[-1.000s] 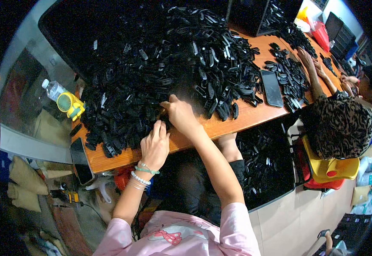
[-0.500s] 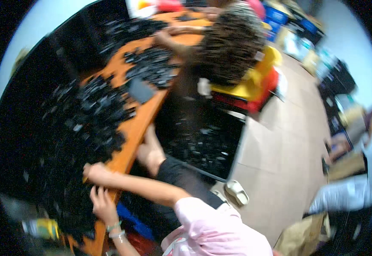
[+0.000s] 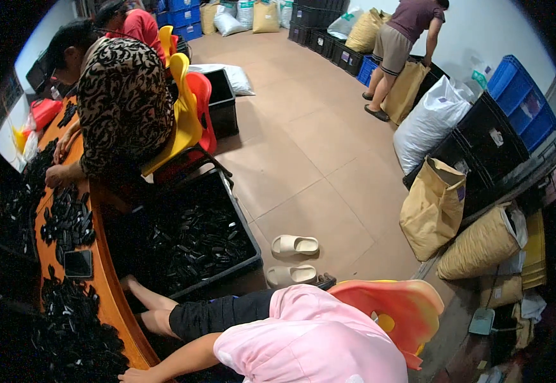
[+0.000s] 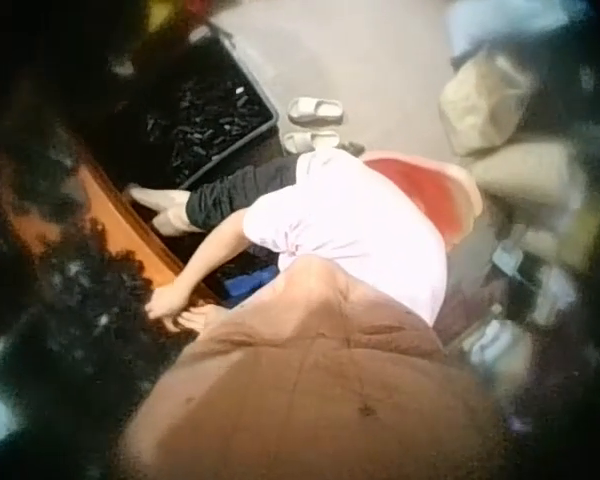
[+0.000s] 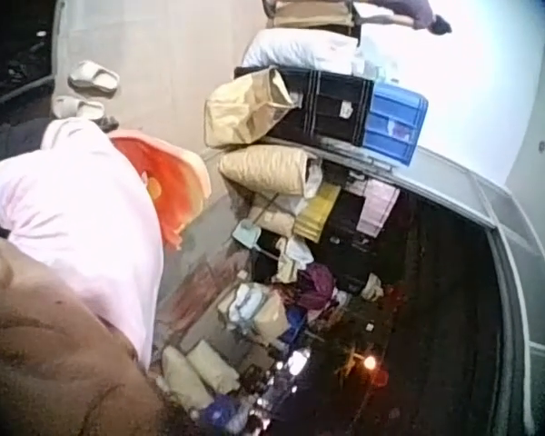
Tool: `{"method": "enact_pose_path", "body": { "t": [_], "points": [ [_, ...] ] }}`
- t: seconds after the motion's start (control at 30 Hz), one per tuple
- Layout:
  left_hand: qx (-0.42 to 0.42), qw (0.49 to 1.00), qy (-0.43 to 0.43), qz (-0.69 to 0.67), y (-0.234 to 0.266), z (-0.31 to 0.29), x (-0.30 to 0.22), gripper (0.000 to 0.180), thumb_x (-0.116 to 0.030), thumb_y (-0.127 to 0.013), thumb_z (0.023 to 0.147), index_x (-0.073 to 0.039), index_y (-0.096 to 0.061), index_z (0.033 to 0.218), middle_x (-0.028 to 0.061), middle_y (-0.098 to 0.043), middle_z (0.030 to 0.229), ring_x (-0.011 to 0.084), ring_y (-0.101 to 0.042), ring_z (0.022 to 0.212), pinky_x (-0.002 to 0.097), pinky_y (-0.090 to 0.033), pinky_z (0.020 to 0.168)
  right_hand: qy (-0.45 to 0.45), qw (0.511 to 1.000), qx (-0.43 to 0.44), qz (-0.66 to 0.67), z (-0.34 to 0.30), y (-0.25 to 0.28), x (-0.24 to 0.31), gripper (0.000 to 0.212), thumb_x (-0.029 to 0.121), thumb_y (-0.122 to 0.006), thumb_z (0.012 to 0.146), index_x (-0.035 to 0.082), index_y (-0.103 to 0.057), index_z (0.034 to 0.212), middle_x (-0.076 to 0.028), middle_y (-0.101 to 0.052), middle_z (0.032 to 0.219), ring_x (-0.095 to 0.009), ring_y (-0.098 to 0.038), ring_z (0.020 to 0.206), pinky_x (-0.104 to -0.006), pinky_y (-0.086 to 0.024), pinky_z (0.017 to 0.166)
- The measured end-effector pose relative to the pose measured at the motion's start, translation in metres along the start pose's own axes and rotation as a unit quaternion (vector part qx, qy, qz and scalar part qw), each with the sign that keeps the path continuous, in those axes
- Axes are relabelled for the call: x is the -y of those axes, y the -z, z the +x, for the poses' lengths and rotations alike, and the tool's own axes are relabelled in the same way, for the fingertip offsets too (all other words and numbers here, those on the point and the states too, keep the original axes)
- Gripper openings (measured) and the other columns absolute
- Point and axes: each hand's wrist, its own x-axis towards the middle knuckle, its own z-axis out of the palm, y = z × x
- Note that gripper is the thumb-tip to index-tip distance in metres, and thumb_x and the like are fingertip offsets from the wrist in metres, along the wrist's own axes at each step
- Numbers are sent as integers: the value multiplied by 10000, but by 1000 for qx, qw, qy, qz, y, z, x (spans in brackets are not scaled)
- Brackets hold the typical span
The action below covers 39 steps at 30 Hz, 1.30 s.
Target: The person assembles small black plastic components by hand, fitting and pressing the pieces together at the table.
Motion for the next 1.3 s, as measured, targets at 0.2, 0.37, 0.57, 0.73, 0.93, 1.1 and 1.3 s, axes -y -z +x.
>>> {"method": "enact_pose_path", "body": {
  "t": [0.2, 0.37, 0.57, 0.73, 0.93, 1.1, 1.3],
  "points": [
    [-23, 994, 67, -81, -5, -3, 32, 294, -228, -477, 933, -10, -628, 1061, 131, -629, 1074, 307, -578, 1018, 430, -420, 915, 154, 981, -43, -108, -37, 17, 94, 175, 206, -568, 838, 36, -602, 865, -153, -610, 835, -327, -590, 753, -411, -475, 637],
    [-72, 993, 13, -95, -8, 2, 31, 285, -183, -488, 924, 36, -599, 1068, 183, -628, 991, 314, -621, 860, 378, -500, 730, 126, 988, -43, -73, -43, 33, 102, 204, 245, -556, 856, 42, -556, 878, -161, -564, 848, -361, -564, 782, -431, -463, 642],
    [-22, 986, 99, -130, -30, -17, 57, 341, -234, -444, 941, 10, -597, 1123, 213, -572, 1151, 372, -569, 1026, 409, -472, 850, 131, 988, -49, -64, -43, 26, 100, 209, 243, -560, 847, 40, -555, 898, -157, -573, 851, -360, -571, 800, -425, -470, 656],
    [-6, 989, 77, -124, -3, -1, 29, 352, -245, -443, 942, 15, -598, 1123, 227, -564, 1153, 385, -562, 1037, 416, -471, 856, 126, 988, -46, -76, -44, 33, 102, 222, 256, -566, 841, 43, -562, 903, -151, -582, 852, -349, -580, 814, -419, -477, 663],
    [5, 988, 85, -126, -1, -1, 28, 338, -212, -435, 933, 21, -598, 1116, 225, -567, 1150, 383, -561, 1036, 421, -470, 862, 130, 989, -50, -51, -43, 32, 101, 260, 306, -579, 846, 46, -576, 868, -147, -588, 850, -348, -588, 792, -423, -480, 653],
    [-5, 990, 77, -116, -1, -6, 32, 333, -198, -432, 927, 21, -599, 1113, 223, -569, 1149, 380, -560, 1040, 423, -467, 865, 140, 988, -61, -25, -45, 29, 105, 259, 310, -583, 852, 52, -590, 841, -150, -601, 820, -353, -595, 760, -429, -485, 633],
    [-4, 990, 77, -115, 0, -5, 34, 330, -187, -437, 920, 24, -596, 1117, 221, -568, 1153, 382, -561, 1036, 423, -469, 856, 82, 996, -28, -16, -45, 30, 112, 233, 284, -572, 849, 54, -602, 827, -153, -617, 815, -348, -603, 769, -424, -491, 643]
  ]
}}
